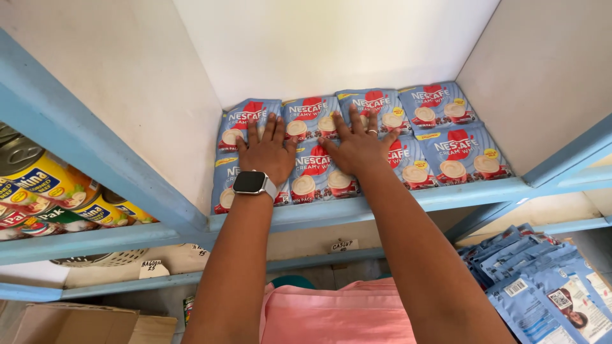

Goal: The person arranges and stocks coffee sachets on a store shelf.

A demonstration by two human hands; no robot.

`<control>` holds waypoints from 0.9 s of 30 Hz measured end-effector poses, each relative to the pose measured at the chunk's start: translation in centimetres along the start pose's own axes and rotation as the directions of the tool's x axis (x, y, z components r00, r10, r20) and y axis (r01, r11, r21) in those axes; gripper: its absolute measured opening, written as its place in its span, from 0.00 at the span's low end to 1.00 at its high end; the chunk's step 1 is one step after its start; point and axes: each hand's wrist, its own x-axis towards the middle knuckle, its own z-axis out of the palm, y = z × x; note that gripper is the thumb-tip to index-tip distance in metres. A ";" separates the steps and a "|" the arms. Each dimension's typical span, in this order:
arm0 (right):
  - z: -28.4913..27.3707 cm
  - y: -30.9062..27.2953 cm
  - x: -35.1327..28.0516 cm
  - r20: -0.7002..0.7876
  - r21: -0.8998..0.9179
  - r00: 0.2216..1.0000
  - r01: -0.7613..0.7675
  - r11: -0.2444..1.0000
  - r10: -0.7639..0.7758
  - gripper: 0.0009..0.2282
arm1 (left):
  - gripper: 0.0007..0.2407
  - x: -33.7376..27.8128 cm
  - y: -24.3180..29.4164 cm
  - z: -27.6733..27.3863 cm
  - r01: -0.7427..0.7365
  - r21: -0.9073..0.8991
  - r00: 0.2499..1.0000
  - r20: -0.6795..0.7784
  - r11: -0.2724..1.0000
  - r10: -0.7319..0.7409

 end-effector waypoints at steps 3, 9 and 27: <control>-0.2 0.0 0.2 0.017 -0.017 0.999 -0.028 0.999 0.028 0.36 | 0.28 0.1 -0.1 -0.3 0.028 0.019 1.000 -0.012 0.999 -0.027; 0.3 0.1 0.5 0.024 -0.010 0.999 -0.032 0.999 0.032 0.35 | 0.27 -0.4 0.1 -0.5 0.033 0.027 0.999 0.009 0.999 -0.033; 0.2 -1.2 -2.8 -0.298 0.007 0.870 0.414 0.910 -0.393 0.28 | 0.30 -0.1 -0.2 0.2 0.059 -0.028 0.997 -0.054 0.998 -0.060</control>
